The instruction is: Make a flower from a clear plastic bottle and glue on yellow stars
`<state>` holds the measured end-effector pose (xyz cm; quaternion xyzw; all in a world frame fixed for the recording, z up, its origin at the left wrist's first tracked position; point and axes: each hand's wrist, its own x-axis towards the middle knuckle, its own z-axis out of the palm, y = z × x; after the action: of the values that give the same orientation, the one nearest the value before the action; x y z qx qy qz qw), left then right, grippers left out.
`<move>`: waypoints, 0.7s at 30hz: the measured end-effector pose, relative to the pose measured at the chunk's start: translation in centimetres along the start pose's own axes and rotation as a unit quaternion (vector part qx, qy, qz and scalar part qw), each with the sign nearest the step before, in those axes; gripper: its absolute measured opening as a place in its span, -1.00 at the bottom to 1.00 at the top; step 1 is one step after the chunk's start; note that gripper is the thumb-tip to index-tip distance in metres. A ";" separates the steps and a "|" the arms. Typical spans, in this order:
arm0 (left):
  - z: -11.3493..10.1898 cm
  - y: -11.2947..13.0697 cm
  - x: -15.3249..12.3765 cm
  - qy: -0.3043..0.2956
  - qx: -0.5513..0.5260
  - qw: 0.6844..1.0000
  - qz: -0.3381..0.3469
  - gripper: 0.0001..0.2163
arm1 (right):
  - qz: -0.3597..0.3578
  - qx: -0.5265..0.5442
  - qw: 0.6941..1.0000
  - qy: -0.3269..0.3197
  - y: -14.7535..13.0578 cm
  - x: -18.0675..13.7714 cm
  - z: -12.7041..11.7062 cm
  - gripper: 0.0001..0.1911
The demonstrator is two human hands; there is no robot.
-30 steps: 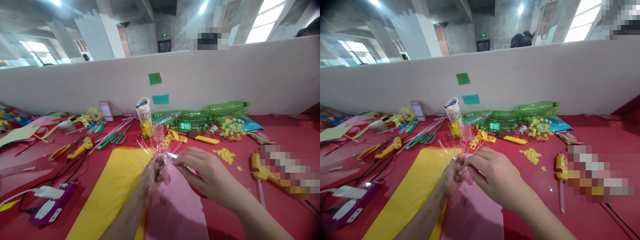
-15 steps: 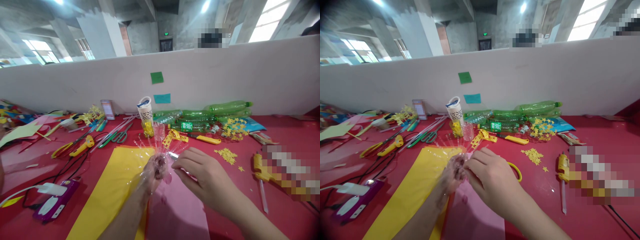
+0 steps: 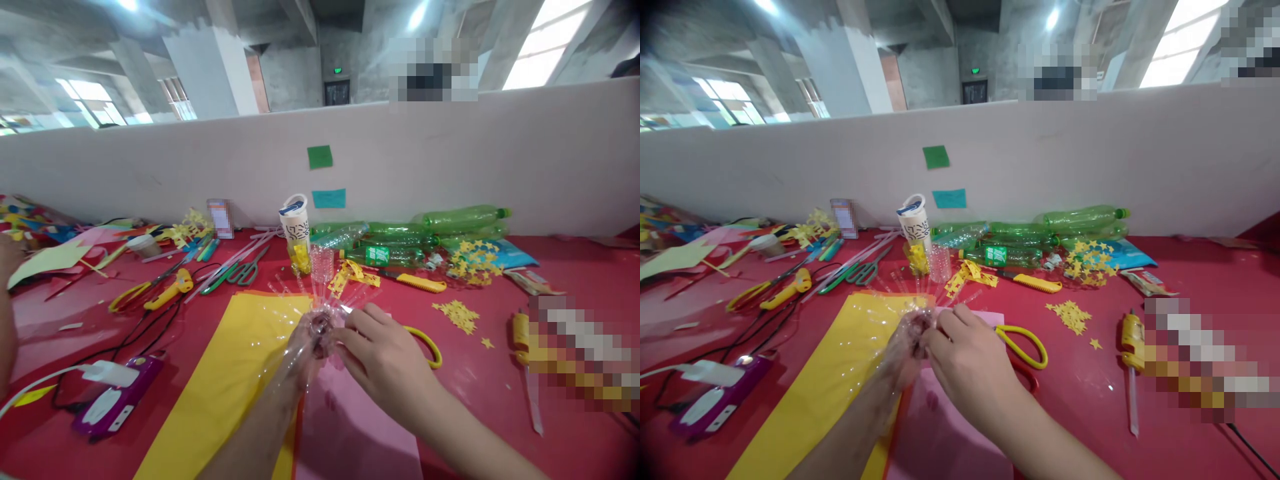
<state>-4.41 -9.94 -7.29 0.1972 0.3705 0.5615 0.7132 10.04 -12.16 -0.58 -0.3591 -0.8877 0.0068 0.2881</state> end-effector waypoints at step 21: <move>-0.6 -0.7 0.8 -0.051 0.020 0.998 -0.007 -0.76 | 0.190 0.311 0.929 0.073 -1.0 -0.3 -1.3 -0.75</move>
<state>-4.37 -9.48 -8.38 0.2374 0.3458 0.5378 0.7313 10.21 -13.34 0.59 -0.4127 -0.7330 0.3103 0.4429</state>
